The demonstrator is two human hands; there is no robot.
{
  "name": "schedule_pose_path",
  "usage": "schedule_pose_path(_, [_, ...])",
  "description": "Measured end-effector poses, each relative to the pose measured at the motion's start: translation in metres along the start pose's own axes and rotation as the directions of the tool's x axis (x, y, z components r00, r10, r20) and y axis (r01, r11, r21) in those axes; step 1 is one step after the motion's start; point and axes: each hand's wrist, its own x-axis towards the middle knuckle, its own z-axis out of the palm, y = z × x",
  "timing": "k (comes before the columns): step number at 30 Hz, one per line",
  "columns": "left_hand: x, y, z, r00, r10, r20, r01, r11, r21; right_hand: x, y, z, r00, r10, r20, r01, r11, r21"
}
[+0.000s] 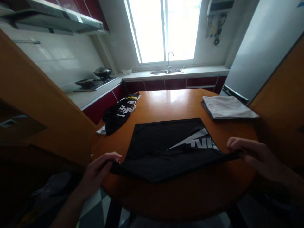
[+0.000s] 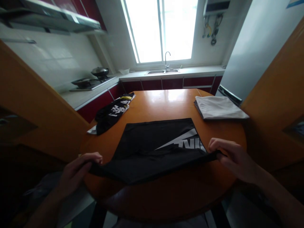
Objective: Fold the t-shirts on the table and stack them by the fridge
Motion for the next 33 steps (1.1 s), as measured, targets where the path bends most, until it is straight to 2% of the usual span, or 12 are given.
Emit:
schedule_pose_path(3, [0.016, 0.001, -0.007, 0.997, -0.053, -0.048, 0.052, 0.998, -0.027, 0.020, 0.007, -0.004, 0.992, 0.126, -0.028, -0.115, 0.961, 0.251])
schedule_pose_path(6, [0.046, 0.001, -0.010, 0.989, -0.087, -0.121, 0.087, 0.996, -0.010, 0.047, 0.021, -0.002, 0.956, 0.274, -0.105, -0.236, 0.931, 0.279])
schedule_pose_path(9, [0.085, -0.003, -0.002, 0.976, -0.133, -0.175, 0.144, 0.988, 0.048, 0.078, 0.040, 0.011, 0.892, 0.429, -0.142, -0.375, 0.878, 0.297])
schedule_pose_path(11, [0.112, -0.013, 0.010, 0.975, -0.172, -0.140, 0.181, 0.982, 0.053, 0.097, 0.056, 0.028, 0.856, 0.505, -0.109, -0.451, 0.834, 0.318])
schedule_pose_path(14, [0.147, -0.038, 0.036, 0.974, -0.225, -0.016, 0.226, 0.973, 0.044, 0.117, 0.085, 0.062, 0.790, 0.613, -0.002, -0.581, 0.750, 0.317])
schedule_pose_path(16, [0.164, -0.057, 0.052, 0.963, -0.262, 0.057, 0.259, 0.964, 0.067, 0.125, 0.103, 0.085, 0.723, 0.689, 0.052, -0.672, 0.684, 0.286])
schedule_pose_path(18, [0.176, -0.072, 0.062, 0.952, -0.291, 0.096, 0.284, 0.955, 0.083, 0.128, 0.119, 0.101, 0.696, 0.713, 0.078, -0.706, 0.662, 0.250])
schedule_pose_path(22, [0.192, -0.090, 0.063, 0.968, -0.234, 0.096, 0.225, 0.970, 0.097, 0.133, 0.140, 0.110, 0.745, 0.666, 0.028, -0.659, 0.729, 0.188])
schedule_pose_path(26, [0.205, -0.099, 0.067, 0.974, -0.214, 0.073, 0.196, 0.961, 0.194, 0.138, 0.149, 0.113, 0.771, 0.637, -0.006, -0.637, 0.771, 0.025])
schedule_pose_path(29, [0.208, -0.106, 0.076, 0.972, -0.225, 0.069, 0.201, 0.946, 0.255, 0.141, 0.153, 0.119, 0.781, 0.625, 0.000, -0.622, 0.778, -0.088])
schedule_pose_path(33, [0.207, -0.114, 0.082, 0.981, -0.191, 0.036, 0.173, 0.943, 0.283, 0.144, 0.158, 0.122, 0.811, 0.585, -0.018, -0.582, 0.803, -0.124])
